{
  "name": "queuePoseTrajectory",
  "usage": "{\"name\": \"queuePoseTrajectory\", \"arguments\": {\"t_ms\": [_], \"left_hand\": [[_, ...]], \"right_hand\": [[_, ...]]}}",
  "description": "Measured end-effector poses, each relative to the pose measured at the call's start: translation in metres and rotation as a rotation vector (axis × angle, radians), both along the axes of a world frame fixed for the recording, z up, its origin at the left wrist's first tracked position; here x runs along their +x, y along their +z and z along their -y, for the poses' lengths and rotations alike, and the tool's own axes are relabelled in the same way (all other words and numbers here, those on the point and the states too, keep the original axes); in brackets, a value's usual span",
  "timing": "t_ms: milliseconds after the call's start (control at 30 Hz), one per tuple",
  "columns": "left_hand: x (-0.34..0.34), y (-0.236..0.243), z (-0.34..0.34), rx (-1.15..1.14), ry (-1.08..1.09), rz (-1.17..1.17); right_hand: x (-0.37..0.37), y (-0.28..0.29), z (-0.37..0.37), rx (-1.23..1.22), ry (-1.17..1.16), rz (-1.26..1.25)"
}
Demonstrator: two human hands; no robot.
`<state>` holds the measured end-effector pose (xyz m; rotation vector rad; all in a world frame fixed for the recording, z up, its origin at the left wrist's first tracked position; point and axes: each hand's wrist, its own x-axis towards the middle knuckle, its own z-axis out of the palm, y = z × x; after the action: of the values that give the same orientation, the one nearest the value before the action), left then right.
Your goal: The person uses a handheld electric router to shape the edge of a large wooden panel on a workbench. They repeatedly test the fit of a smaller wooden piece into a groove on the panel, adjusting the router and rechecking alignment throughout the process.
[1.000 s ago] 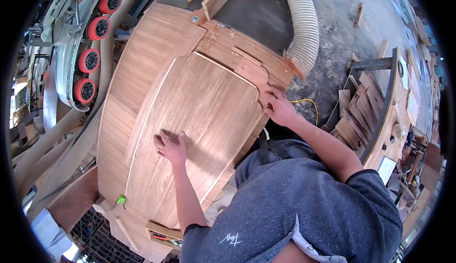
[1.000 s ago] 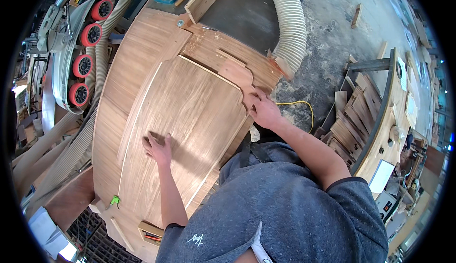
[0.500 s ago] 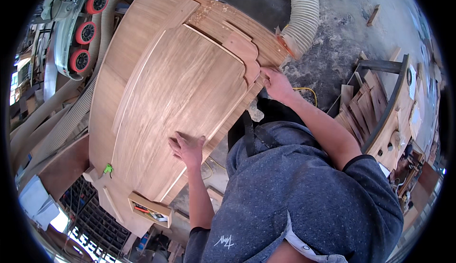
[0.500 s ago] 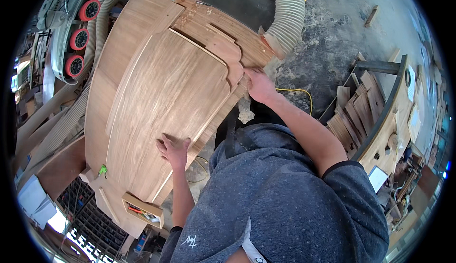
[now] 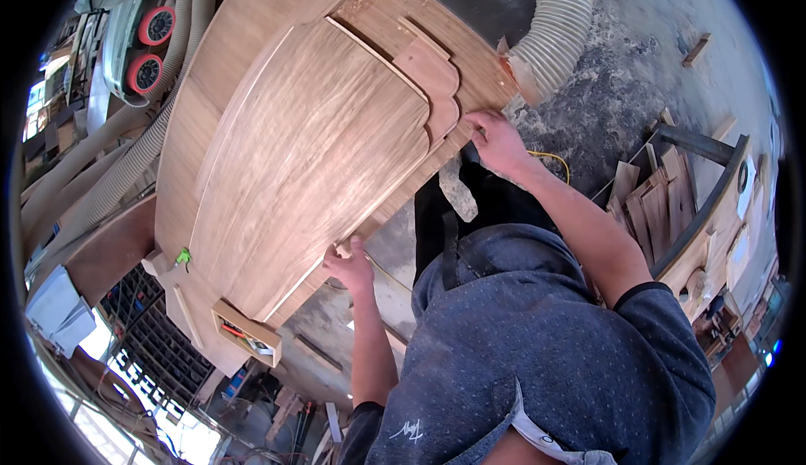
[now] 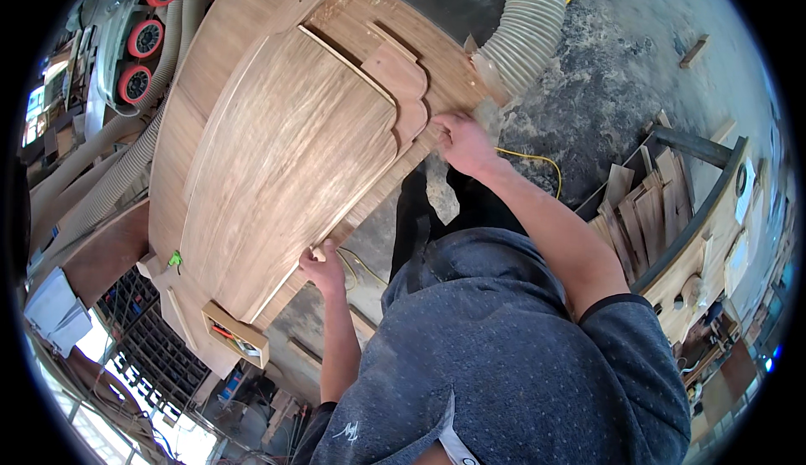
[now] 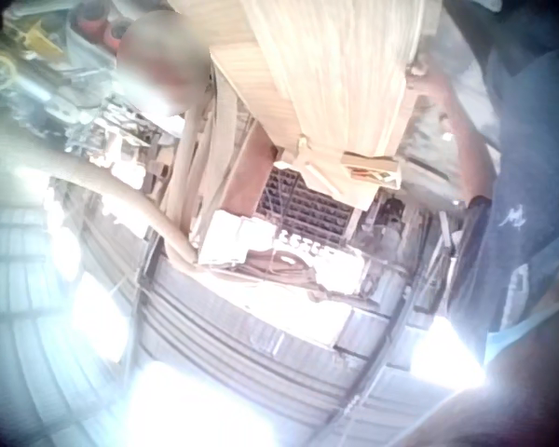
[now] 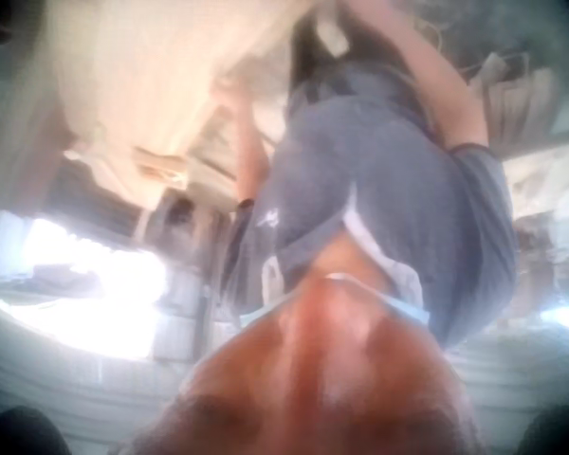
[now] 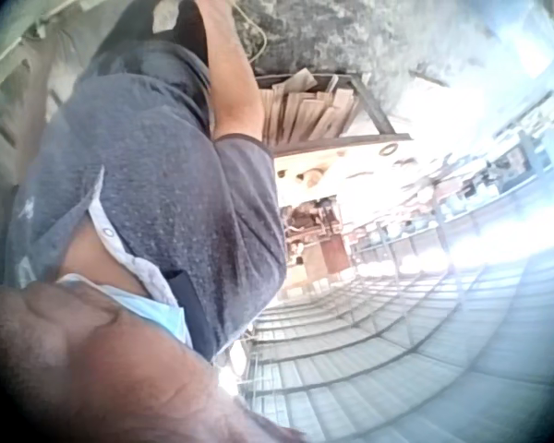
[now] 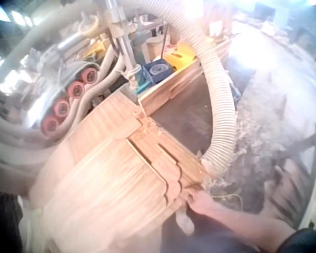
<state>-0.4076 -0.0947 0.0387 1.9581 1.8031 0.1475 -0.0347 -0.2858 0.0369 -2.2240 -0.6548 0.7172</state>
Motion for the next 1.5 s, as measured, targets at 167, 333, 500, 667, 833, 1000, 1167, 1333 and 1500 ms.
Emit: {"name": "queuePoseTrajectory", "arguments": {"t_ms": [167,333,500,667,833,1000,1167,1333,1500], "left_hand": [[-0.018,-0.01,-0.022,-0.401,0.708,0.674],[-0.04,-0.018,-0.053,-0.458,1.003,0.841],[-0.044,-0.019,-0.067,-0.538,1.027,0.861],[-0.054,-0.031,-0.077,-0.569,1.157,0.838],[-0.051,-0.015,-0.067,-0.573,1.203,0.994],[-0.055,0.015,-0.069,-0.647,1.123,1.181],[-0.07,0.045,-0.064,-0.462,0.865,1.294],[-0.06,0.109,-0.089,-0.207,0.475,1.269],[-0.046,0.158,-0.135,0.069,0.185,1.005]], "right_hand": [[0.01,-0.009,-0.003,-0.035,0.006,0.01],[0.018,-0.004,-0.013,-0.068,-0.034,-0.033],[0.026,0.023,-0.044,-0.032,-0.073,-0.019],[0.03,0.029,-0.092,0.078,-0.043,-0.043],[0.032,0.029,-0.14,-0.069,0.092,0.117],[0.048,0.045,-0.174,-0.185,0.081,0.003],[0.071,0.06,-0.176,0.079,0.015,-0.432],[0.084,0.116,-0.198,0.169,-0.039,-0.753],[0.096,0.157,-0.224,0.302,-0.112,-0.874]]}}
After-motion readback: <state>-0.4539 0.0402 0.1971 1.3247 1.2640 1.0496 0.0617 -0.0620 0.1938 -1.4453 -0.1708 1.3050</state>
